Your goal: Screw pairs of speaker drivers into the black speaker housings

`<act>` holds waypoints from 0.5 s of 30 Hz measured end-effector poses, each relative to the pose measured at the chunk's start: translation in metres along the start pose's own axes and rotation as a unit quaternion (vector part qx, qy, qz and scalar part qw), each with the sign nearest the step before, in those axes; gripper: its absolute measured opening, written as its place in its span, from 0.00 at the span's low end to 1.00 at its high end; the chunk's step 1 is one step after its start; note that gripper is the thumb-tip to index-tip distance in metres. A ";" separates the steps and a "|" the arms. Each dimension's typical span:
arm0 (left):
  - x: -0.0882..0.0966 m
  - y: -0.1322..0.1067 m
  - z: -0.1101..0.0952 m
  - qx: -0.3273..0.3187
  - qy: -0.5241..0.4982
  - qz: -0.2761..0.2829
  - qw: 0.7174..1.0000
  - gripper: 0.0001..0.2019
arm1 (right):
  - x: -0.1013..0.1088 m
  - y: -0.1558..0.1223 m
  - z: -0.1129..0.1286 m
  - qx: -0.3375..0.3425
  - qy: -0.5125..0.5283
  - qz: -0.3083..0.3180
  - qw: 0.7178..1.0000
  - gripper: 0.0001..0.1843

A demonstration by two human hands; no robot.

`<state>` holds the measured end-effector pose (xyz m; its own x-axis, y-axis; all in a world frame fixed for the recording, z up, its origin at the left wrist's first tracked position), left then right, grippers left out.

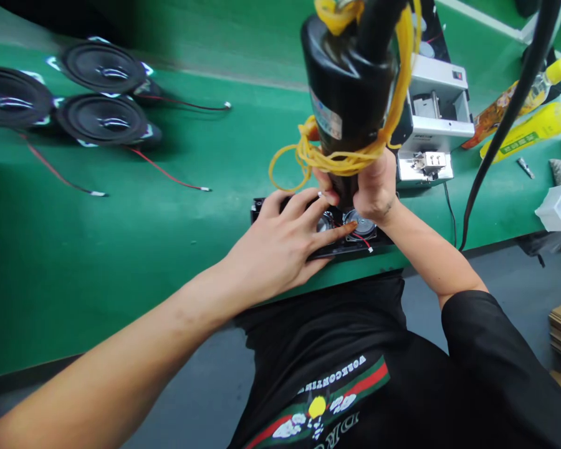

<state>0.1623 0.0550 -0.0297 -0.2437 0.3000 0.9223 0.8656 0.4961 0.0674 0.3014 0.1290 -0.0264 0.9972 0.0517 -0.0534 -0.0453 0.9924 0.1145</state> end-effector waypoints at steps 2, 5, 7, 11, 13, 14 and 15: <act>0.000 0.000 0.000 0.003 0.000 0.002 1.000 0.36 | -0.003 0.002 -0.004 -0.021 -0.024 0.017 0.999 0.52; 0.001 0.000 0.000 0.004 -0.007 0.003 1.000 0.36 | -0.004 0.002 -0.005 -0.034 -0.026 0.014 0.999 0.51; 0.002 0.000 0.001 0.006 -0.011 0.005 1.000 0.36 | -0.006 0.001 -0.005 -0.033 -0.014 0.006 0.999 0.52; 0.000 -0.001 0.003 0.010 -0.002 0.014 1.000 0.38 | -0.015 -0.001 -0.003 -0.028 0.006 0.008 1.000 0.49; -0.001 -0.002 0.004 0.008 0.004 0.013 1.000 0.39 | -0.016 -0.003 0.006 -0.017 0.014 -0.001 1.000 0.47; -0.002 -0.003 0.003 0.005 0.006 0.010 1.000 0.39 | -0.014 -0.004 0.014 -0.006 0.021 -0.004 1.000 0.46; -0.002 -0.005 0.002 0.000 0.009 0.003 1.000 0.38 | -0.012 -0.006 0.025 0.008 0.031 0.001 0.999 0.46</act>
<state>0.1578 0.0541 -0.0324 -0.2309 0.2888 0.9291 0.8672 0.4942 0.0619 0.2912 0.1196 -0.0021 0.9915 0.0603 -0.1153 -0.0450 0.9904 0.1309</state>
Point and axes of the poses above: each hand's wrist, its own y-axis towards the middle knuckle, its own x-axis out of the back of the hand, z = x × y, the point moved 7 cm from there along y, towards the middle knuckle, and after that the axes turned 7 degrees about -y, right-handed, at the moved point
